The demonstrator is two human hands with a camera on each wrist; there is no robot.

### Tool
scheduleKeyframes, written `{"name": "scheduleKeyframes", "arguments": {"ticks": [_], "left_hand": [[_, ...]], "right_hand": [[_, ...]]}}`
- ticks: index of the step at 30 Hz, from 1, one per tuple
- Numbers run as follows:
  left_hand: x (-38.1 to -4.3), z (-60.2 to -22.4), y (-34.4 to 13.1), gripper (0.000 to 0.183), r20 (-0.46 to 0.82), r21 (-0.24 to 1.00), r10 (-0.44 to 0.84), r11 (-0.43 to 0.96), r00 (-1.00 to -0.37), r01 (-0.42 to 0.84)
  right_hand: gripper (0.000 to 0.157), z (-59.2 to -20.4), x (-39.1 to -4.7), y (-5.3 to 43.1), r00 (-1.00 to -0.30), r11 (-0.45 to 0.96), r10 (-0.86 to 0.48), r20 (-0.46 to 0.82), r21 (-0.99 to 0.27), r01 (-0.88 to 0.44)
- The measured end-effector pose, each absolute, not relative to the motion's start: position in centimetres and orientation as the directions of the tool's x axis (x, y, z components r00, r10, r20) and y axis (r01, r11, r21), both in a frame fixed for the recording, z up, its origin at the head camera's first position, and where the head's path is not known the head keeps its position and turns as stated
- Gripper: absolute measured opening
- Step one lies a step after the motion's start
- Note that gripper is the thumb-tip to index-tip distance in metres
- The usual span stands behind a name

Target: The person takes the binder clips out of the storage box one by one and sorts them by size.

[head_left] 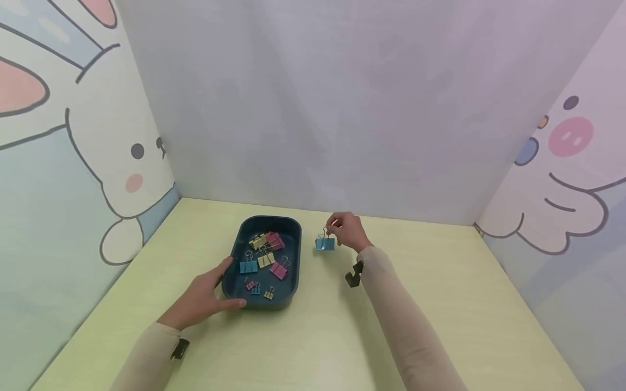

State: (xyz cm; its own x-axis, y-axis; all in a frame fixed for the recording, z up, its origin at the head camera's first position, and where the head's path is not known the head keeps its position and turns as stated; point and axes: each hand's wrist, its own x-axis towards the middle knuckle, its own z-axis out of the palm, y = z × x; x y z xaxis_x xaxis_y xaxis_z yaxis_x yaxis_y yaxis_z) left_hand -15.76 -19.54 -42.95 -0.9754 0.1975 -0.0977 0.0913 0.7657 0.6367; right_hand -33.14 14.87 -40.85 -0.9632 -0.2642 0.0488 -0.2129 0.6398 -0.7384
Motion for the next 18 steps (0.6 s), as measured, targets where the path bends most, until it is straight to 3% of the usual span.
{"name": "scheduleKeyframes", "arguments": {"ticks": [18], "left_hand": [[-15.7,-42.9,-19.6,0.113,-0.083,0.637,0.204,0.764,-0.975,0.105]], "right_hand": [[0.007,-43.0,-32.7,14.8,-0.971,0.659,-0.240,-0.019,-0.738,-0.149]]}}
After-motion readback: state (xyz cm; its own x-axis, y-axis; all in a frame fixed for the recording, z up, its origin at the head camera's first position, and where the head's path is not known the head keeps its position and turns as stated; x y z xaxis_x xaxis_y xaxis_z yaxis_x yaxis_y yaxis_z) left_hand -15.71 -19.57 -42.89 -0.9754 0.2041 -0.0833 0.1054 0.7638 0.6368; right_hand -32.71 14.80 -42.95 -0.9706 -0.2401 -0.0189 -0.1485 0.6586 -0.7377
